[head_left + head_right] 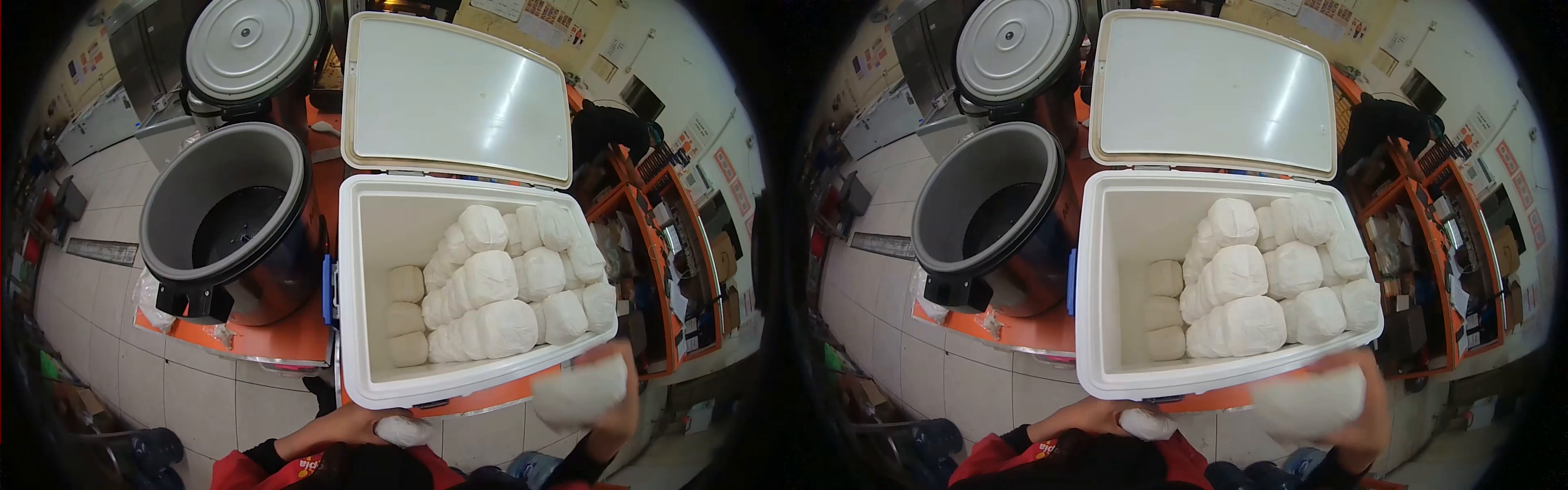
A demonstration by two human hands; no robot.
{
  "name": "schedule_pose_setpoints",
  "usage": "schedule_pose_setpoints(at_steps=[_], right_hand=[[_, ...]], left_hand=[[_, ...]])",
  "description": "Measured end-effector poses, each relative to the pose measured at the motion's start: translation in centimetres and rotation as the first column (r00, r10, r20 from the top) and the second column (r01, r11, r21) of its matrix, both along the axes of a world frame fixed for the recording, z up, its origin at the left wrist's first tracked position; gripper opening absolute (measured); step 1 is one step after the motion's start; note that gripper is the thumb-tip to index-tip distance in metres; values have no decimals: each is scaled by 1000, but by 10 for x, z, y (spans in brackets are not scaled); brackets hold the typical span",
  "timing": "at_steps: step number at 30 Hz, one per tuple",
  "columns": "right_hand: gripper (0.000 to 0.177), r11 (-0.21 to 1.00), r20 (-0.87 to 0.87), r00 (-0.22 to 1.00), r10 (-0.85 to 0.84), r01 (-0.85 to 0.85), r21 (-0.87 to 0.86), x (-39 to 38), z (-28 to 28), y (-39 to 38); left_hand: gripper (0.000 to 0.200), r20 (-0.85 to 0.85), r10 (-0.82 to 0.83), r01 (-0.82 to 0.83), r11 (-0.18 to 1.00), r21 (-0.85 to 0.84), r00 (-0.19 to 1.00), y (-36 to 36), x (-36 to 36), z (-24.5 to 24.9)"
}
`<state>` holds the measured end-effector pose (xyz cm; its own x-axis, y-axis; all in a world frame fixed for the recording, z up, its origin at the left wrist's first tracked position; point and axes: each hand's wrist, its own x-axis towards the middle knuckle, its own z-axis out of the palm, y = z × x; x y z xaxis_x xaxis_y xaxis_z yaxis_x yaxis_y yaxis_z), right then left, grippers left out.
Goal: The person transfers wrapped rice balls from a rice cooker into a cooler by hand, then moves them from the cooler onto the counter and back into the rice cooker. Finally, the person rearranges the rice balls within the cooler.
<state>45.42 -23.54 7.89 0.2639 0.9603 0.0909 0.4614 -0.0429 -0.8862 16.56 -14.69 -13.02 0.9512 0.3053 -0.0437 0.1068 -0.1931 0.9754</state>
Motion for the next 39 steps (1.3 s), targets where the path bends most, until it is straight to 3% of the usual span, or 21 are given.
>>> schedule_pose_setpoints(at_steps=[1, 2, 4, 6, 8, 10, 12, 15, 18, 23, 25, 26, 30, 31, 33, 35, 36, 39], right_hand=[[60, 964, 282, 922, 264, -260, -52, -8, 22, 41], [61, 944, 472, 818, 329, -297, -144, -30, 32, 78], [57, 880, 635, 627, 452, -430, -201, -68, 19, 144], [48, 783, 675, 446, 588, -522, -338, -87, -28, 199], [45, 698, 724, 177, 667, -488, -524, -97, -91, 246], [57, 589, 621, -57, 782, -259, -766, -109, -150, 283], [53, 435, 466, -174, 867, -189, -880, -115, -178, 306], [43, 449, 495, -453, 741, -213, -868, -101, -246, 323], [33, 654, 599, -370, 710, 29, -756, -109, -298, 318], [25, 644, 487, -627, 608, 31, -765, -102, -306, 309], [23, 563, 278, -717, 639, 189, -805, -119, -277, 307], [20, 459, 187, -653, 734, 275, -845, -127, -265, 310], [20, 472, 11, -682, 731, 494, -730, -129, -285, 314], [20, 436, -51, -702, 710, 495, -752, -128, -291, 313], [22, 412, 5, -698, 717, 418, -810, -127, -292, 309], [23, 450, 223, -610, 760, 247, -858, -127, -283, 299], [41, 479, 351, -501, 791, 152, -865, -130, -259, 293], [63, 333, 269, -327, 906, 160, -929, -123, -279, 297]], left_hand=[[56, 18, 12, -13, 997, 79, 1000, 3, -6, -6], [56, 46, 65, -68, 996, 65, 997, 3, -12, -18], [55, 97, 174, -178, 983, 32, 980, 0, -25, -39], [55, 79, 218, -220, 975, 12, 973, 5, -40, -29], [55, 59, 258, -258, 966, -10, 964, 12, -54, -19], [55, 34, 296, -296, 955, -31, 954, 20, -69, -16], [54, 9, 372, -372, 928, -34, 928, 24, -87, -17], [53, -80, 479, -486, 862, -143, 874, 28, -113, -16], [52, -130, 545, -560, 799, -221, 829, 34, -138, -26], [54, -24, 651, -620, 710, -333, 759, 49, -161, -18], [55, -49, 683, -644, 660, -386, 729, 51, -164, -10], [58, -50, 699, -654, 638, -408, 713, 51, -165, -6], [63, -64, 749, -689, 569, -450, 660, 45, -161, -5], [63, -70, 756, -698, 559, -447, 651, 42, -162, -7], [61, -55, 746, -692, 584, -425, 663, 38, -165, -11], [62, -27, 758, -695, 583, -420, 652, 34, -167, -13], [63, -11, 772, -700, 570, -431, 636, 32, -166, -10], [67, 53, 803, -679, 535, -503, 593, 31, -162, 1]])
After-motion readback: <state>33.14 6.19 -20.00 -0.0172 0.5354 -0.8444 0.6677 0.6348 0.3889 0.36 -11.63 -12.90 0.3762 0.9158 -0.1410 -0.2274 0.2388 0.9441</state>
